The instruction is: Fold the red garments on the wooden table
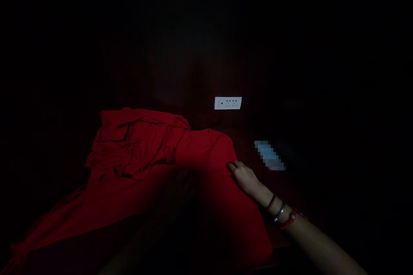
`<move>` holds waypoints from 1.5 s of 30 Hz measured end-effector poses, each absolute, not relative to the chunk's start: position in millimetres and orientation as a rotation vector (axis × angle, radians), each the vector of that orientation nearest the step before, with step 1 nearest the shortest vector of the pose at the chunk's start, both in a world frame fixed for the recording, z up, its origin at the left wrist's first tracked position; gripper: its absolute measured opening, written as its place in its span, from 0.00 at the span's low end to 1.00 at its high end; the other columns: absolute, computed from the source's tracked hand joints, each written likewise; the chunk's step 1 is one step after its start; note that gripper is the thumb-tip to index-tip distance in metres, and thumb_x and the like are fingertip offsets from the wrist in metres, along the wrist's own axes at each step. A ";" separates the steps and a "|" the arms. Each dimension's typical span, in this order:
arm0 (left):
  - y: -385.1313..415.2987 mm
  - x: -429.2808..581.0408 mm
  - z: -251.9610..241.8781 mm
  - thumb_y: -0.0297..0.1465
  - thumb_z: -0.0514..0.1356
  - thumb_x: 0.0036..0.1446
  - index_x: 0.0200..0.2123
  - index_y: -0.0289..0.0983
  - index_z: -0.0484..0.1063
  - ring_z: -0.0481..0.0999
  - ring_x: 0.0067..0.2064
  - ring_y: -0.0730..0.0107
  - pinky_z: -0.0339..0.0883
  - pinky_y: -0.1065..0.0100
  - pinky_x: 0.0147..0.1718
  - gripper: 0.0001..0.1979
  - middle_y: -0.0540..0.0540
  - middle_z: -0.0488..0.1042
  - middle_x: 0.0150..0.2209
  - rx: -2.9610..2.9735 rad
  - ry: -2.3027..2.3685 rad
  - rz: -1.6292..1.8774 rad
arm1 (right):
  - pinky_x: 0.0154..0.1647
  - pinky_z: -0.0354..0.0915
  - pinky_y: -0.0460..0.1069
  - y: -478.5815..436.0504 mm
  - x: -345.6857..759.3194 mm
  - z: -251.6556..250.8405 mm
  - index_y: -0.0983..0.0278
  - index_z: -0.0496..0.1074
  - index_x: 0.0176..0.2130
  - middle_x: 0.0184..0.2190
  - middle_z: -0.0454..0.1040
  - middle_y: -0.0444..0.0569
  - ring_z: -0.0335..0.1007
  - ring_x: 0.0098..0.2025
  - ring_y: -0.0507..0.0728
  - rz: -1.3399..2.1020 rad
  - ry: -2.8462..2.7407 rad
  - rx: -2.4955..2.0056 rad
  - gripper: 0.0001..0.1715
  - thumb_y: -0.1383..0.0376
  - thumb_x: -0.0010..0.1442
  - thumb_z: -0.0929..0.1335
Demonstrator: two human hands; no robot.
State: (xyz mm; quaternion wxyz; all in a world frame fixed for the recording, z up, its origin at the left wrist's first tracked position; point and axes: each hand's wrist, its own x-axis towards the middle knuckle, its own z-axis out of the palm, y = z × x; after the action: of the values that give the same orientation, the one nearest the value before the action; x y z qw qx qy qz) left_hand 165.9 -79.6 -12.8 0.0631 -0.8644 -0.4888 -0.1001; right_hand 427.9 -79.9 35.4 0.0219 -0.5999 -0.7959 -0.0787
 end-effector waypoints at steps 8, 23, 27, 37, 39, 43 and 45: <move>-87.1 197.6 -1.5 0.40 0.47 0.57 0.57 0.48 0.53 0.52 0.59 0.53 0.48 0.46 0.52 0.23 0.44 0.53 0.59 -2.687 -1.570 -0.162 | 0.39 0.59 0.47 -82.8 462.9 58.7 0.62 0.64 0.47 0.42 0.64 0.54 0.59 0.44 0.58 -0.545 -2.438 -1.813 0.17 0.70 0.58 0.57; -91.0 186.2 -5.8 0.47 0.45 0.55 0.59 0.43 0.49 0.48 0.60 0.51 0.44 0.43 0.52 0.30 0.44 0.50 0.60 -2.659 -1.663 -0.139 | 0.40 0.60 0.49 -110.4 440.8 69.2 0.65 0.61 0.48 0.42 0.67 0.57 0.65 0.43 0.58 0.005 -2.245 -2.093 0.19 0.64 0.57 0.59; -93.0 190.6 -7.0 0.46 0.44 0.56 0.58 0.43 0.51 0.50 0.59 0.51 0.45 0.44 0.52 0.28 0.43 0.53 0.59 -2.621 -1.648 -0.180 | 0.32 0.61 0.49 -113.8 427.0 57.5 0.67 0.55 0.52 0.36 0.71 0.58 0.69 0.36 0.60 0.231 -2.200 -2.278 0.24 0.66 0.56 0.60; -66.3 204.4 -3.1 0.41 0.45 0.57 0.59 0.45 0.48 0.46 0.60 0.43 0.50 0.39 0.48 0.26 0.39 0.43 0.62 -2.371 -1.784 -0.290 | 0.39 0.62 0.47 -110.7 466.8 55.1 0.66 0.61 0.45 0.40 0.69 0.50 0.66 0.40 0.53 1.018 -1.635 -1.623 0.22 0.74 0.48 0.60; -57.4 200.5 -7.4 0.43 0.44 0.57 0.59 0.46 0.46 0.45 0.59 0.41 0.49 0.38 0.47 0.27 0.39 0.41 0.62 -2.363 -1.819 -0.256 | 0.39 0.62 0.46 -119.1 473.4 61.0 0.66 0.63 0.46 0.41 0.68 0.50 0.66 0.41 0.53 1.205 -1.634 -1.587 0.24 0.74 0.47 0.60; -54.4 194.6 -9.3 0.44 0.46 0.56 0.59 0.45 0.45 0.43 0.60 0.39 0.49 0.38 0.47 0.29 0.39 0.39 0.62 -2.371 -1.811 -0.250 | 0.30 0.62 0.45 -134.1 478.3 62.4 0.64 0.62 0.51 0.40 0.69 0.49 0.66 0.32 0.51 1.271 -1.909 -1.720 0.29 0.70 0.47 0.64; -57.5 195.8 -3.2 0.44 0.49 0.54 0.60 0.45 0.45 0.41 0.60 0.38 0.48 0.38 0.47 0.31 0.39 0.37 0.62 -2.394 -1.775 -0.271 | 0.29 0.62 0.45 -131.0 478.1 62.4 0.64 0.60 0.54 0.36 0.70 0.49 0.66 0.29 0.51 1.061 -2.058 -1.779 0.30 0.68 0.50 0.63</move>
State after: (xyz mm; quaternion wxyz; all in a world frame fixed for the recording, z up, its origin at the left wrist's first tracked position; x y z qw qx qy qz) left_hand 195.8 -57.5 -3.2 0.0746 -0.7977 -0.5915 -0.0904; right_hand 478.1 -131.0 62.4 0.1106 -0.6055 -0.7006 0.3610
